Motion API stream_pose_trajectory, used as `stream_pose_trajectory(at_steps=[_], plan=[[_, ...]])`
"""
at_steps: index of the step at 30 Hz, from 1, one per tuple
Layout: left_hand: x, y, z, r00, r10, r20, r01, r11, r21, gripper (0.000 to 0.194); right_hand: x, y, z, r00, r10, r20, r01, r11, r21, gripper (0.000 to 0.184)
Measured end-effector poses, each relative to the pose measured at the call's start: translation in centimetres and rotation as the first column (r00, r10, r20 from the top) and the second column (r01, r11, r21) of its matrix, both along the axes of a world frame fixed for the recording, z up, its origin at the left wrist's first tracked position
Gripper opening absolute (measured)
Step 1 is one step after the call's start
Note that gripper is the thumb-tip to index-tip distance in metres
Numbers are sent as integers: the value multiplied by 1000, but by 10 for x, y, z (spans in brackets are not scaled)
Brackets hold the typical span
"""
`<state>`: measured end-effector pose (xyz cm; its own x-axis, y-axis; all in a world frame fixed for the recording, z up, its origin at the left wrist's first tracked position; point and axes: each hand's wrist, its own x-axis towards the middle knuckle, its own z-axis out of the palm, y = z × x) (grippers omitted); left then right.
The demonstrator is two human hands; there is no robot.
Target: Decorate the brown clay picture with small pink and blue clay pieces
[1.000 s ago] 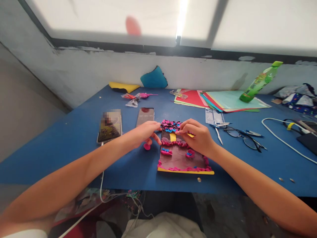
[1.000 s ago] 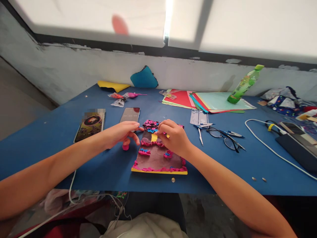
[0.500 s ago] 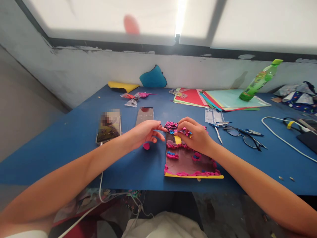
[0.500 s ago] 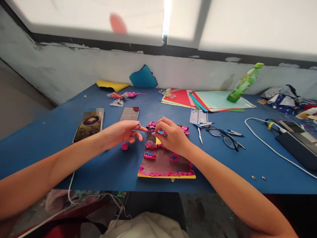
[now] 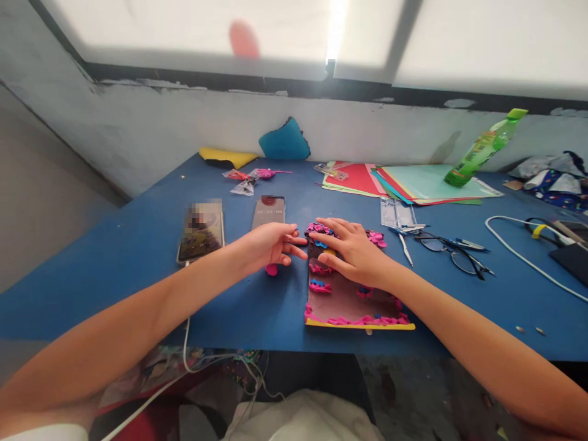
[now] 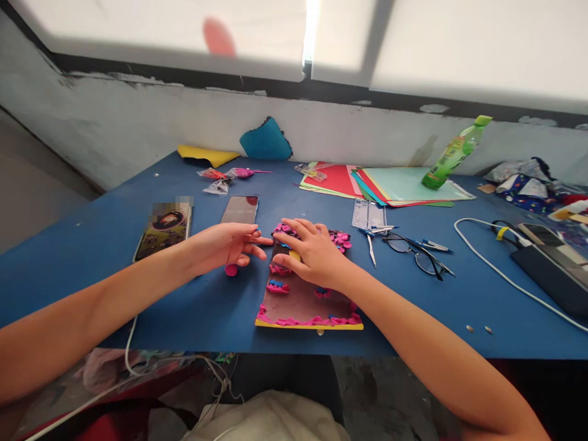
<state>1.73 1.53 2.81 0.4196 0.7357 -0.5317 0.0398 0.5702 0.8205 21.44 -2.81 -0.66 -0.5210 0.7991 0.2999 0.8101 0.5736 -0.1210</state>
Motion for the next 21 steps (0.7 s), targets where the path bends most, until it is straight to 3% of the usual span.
stream_pose_trajectory(at_steps=[13,21], plan=[[6,-1,5,995,87,46,-82,991,-102,39,-3,0,-3,992,-59,107,66,996,-57,44],[5,-5,5,992,97,78,-92,993,-72,38,-1,1,-1,999,-38,-10,38,999,16,46]])
